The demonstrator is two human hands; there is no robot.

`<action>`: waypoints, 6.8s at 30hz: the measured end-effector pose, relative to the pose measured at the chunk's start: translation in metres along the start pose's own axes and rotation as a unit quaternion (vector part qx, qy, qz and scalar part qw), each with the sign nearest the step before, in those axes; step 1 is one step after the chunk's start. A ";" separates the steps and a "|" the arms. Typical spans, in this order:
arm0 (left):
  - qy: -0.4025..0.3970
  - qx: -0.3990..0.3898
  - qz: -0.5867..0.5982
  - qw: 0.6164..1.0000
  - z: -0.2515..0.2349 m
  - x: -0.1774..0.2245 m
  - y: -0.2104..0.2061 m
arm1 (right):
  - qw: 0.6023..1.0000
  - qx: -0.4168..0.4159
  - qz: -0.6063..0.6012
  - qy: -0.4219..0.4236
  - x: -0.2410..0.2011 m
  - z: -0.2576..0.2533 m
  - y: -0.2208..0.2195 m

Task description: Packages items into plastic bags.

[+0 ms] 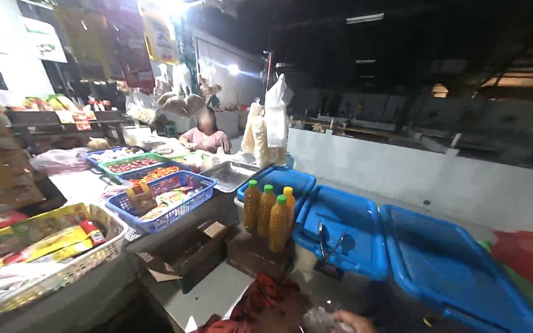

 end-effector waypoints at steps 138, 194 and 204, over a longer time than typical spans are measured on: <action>0.014 0.044 0.277 0.960 0.010 0.062 -0.070 | 0.931 0.166 0.325 0.008 -0.049 0.086 0.008; -0.052 -0.070 0.118 0.989 -0.027 0.019 -0.115 | 0.968 0.062 0.244 0.005 0.020 0.060 0.043; -0.077 -0.056 0.123 0.988 -0.023 0.013 -0.121 | 0.944 -0.005 0.327 0.044 0.021 0.056 0.046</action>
Point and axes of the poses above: each hand's wrist, its own z-axis away from the middle knuckle, its own y-axis out of the back of the hand, x = y × z, the point moved 2 cm from there along -z, towards the middle knuckle, and after that the axes turned 3 degrees about -x, right-handed, at the moved point
